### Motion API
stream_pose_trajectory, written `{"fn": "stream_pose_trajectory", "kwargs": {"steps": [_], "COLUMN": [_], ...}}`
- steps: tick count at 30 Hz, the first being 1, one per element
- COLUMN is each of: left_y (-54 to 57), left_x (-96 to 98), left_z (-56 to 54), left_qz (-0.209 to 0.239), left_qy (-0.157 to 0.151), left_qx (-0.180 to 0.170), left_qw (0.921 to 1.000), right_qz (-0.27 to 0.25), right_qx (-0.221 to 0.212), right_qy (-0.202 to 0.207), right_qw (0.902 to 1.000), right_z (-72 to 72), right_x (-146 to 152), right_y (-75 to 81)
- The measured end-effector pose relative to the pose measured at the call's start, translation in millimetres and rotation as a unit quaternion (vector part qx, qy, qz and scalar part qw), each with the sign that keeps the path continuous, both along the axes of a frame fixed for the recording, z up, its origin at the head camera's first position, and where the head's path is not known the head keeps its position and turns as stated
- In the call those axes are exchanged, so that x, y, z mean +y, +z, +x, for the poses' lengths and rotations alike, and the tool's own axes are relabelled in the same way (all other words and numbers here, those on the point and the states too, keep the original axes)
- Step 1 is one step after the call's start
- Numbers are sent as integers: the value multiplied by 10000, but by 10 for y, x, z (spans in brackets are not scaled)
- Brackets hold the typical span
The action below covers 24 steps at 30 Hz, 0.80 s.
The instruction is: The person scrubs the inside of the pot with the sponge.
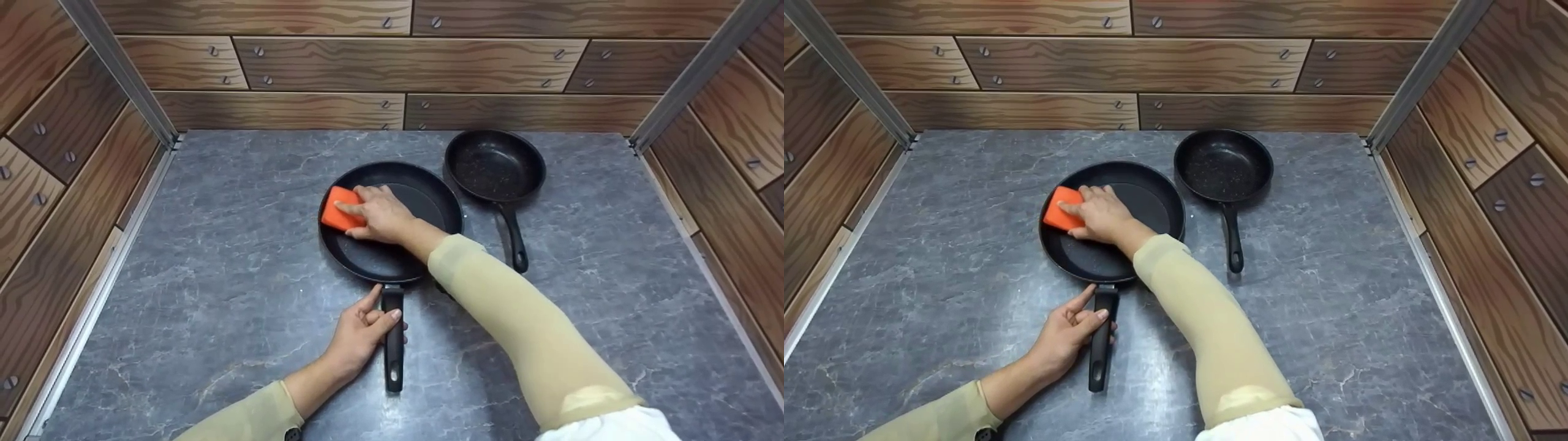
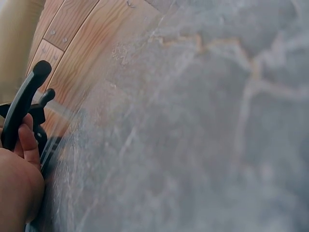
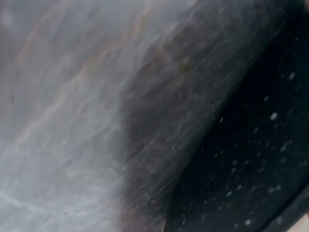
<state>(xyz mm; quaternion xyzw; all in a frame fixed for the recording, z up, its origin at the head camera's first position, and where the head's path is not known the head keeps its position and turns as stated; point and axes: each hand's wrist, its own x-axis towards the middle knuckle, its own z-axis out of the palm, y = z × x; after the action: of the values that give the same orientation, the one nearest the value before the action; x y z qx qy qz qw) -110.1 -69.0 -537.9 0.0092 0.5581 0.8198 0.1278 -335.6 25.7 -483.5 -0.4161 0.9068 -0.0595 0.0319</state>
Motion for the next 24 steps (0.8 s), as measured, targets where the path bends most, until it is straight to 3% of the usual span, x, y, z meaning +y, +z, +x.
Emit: {"fn": "stream_pose_trajectory", "kwargs": {"steps": [4, 16, 24], "left_y": [-3, -12, -20], "left_x": [1, 7, 19], "left_z": [4, 7, 11], "left_qz": [-10, 2, 139], "left_qy": [-7, 23, 62], "left_qx": [-16, 22, 11], "left_qw": [10000, 10000, 9999], "right_qz": [99, 48, 741], "right_qx": [206, 449, 1033], "right_qy": [183, 72, -98], "right_qw": [9996, 9990, 9918], "right_z": [-31, -23, -63], "right_x": [39, 68, 42], "right_y": [-30, -62, -26]}}
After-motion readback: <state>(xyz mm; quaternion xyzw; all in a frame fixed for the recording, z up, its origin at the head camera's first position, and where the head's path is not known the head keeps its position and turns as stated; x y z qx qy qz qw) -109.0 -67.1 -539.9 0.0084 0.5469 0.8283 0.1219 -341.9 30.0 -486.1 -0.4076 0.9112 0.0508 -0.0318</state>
